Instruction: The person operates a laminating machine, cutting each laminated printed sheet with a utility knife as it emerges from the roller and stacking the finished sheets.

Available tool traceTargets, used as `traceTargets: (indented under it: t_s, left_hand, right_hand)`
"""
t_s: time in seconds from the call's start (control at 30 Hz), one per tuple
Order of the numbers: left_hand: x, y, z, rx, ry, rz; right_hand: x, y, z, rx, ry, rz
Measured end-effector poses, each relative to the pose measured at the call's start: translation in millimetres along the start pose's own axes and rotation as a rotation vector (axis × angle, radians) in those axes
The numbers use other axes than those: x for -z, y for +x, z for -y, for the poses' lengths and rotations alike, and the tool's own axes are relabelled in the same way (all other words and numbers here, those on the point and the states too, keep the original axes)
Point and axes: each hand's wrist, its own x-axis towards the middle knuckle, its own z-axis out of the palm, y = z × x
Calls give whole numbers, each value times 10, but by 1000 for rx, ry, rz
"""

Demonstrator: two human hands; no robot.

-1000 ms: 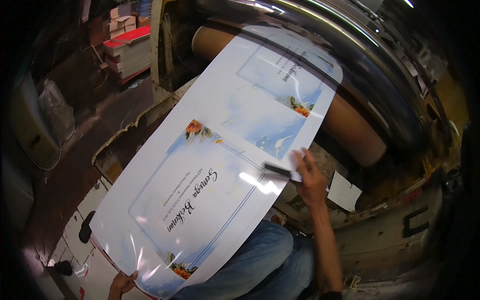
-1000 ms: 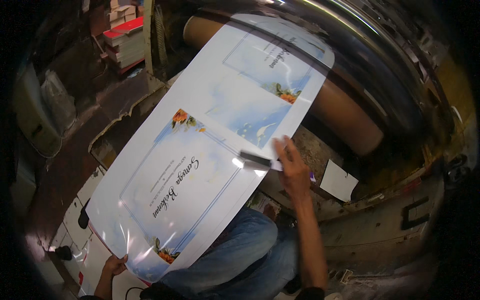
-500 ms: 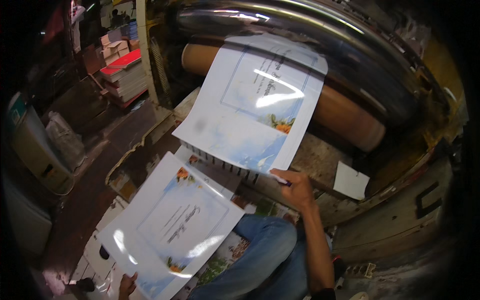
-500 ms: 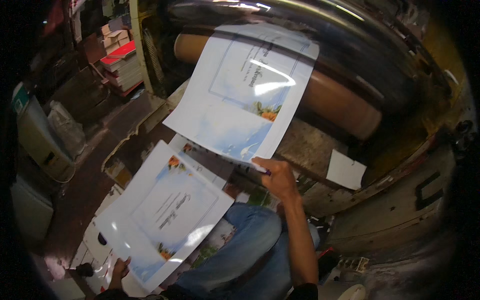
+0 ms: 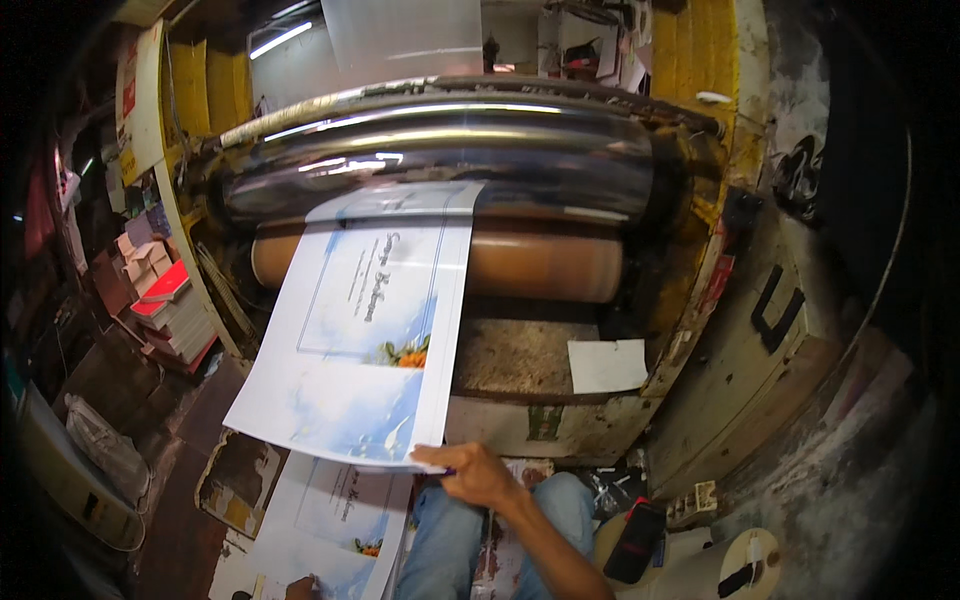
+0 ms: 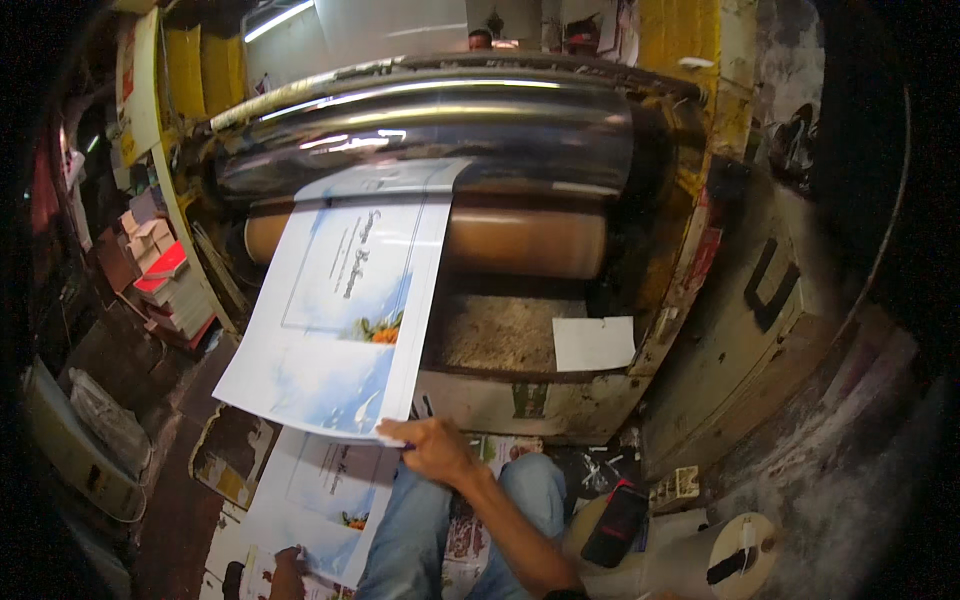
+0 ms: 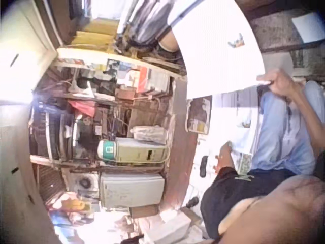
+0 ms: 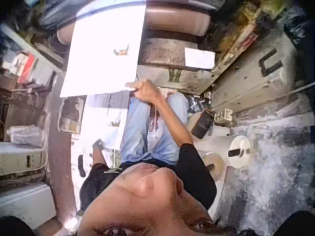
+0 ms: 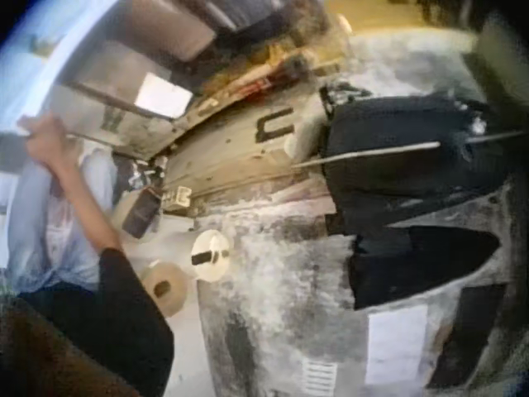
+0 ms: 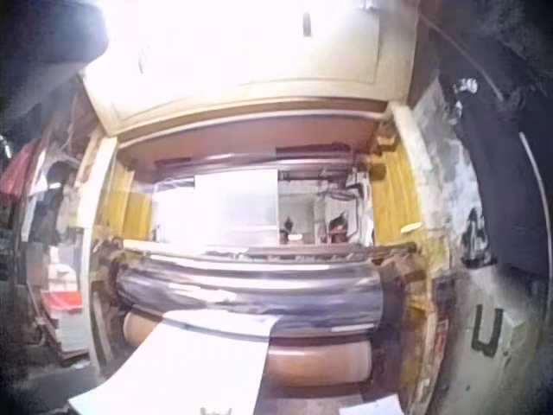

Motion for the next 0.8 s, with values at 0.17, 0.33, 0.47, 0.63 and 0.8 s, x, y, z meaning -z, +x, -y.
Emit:
traceTargets:
  t_s: [0.17,0.33,0.47,0.63,0.8]
  left_hand:
    - [347,-625,-1252,-616,-507,320]
    - [1251,-2239,-2894,-386,-1716,1058]
    - [1236,-2193,-2688,-522,-1459,618]
    - [1227,-2486,-2395,-507,-1521,522]
    - [1317,-2546,-2107,-483,-1452,509]
  right_hand:
    - [187,-150,567,-18,94,110]
    - [169,-271,996,24,22,255]
    - [685,-56,1619,-78,160,433]
    - [1740,582,2306,103,1310,-174]
    - [2338,1569,2888,681,1566,-171]
